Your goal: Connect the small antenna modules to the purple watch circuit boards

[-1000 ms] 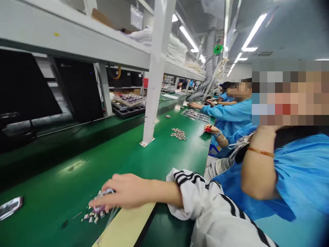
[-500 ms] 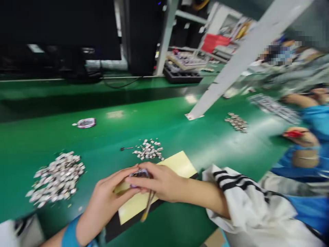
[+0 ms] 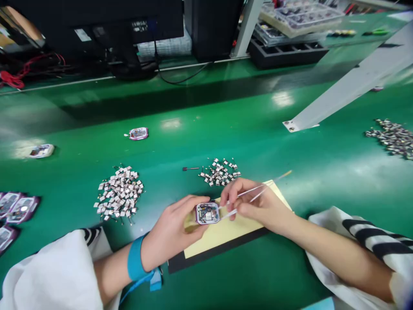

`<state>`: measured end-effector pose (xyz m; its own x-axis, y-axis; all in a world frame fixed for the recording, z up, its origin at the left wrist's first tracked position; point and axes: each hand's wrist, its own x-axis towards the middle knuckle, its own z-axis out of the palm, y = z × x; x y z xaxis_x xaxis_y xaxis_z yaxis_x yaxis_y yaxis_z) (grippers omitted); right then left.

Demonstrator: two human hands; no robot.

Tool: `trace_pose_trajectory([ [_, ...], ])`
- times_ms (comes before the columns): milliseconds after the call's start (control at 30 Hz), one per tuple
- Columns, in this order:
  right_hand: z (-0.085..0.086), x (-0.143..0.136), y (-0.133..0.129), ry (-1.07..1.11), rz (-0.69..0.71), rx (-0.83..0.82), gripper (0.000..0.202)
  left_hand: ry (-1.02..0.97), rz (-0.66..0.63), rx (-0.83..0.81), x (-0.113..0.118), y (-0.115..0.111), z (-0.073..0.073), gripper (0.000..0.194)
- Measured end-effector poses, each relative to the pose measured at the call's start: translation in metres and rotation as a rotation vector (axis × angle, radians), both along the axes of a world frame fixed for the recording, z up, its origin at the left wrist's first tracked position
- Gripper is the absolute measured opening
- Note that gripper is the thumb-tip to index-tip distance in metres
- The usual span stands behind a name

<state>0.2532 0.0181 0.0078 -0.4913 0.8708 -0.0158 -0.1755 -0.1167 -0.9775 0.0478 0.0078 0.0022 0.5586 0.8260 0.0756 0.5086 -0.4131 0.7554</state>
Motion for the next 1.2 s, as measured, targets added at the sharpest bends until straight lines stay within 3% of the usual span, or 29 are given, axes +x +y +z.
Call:
trace_pose_trajectory([
  [133,0.005,-0.001,-0.001,-0.141,0.068,0.020,0.010,-0.005,0.006,-0.006,0.000,0.000,-0.001,0.039],
  [467,0.008,0.002,-0.004,-0.268,0.018,0.087,0.007,-0.037,0.025,-0.079,0.001,0.001,0.002,0.040],
  [700,0.003,0.001,-0.004,-0.354,-0.033,0.346,0.004,-0.068,0.028,-0.067,0.001,0.000,0.000,0.045],
  [933,-0.004,0.003,-0.012,-0.364,-0.057,0.538,0.018,-0.045,0.015,-0.058,0.001,0.001,0.001,0.042],
  [1200,-0.002,0.011,-0.014,-0.322,0.110,0.759,0.035,-0.037,-0.100,0.013,0.000,0.002,0.001,0.030],
])
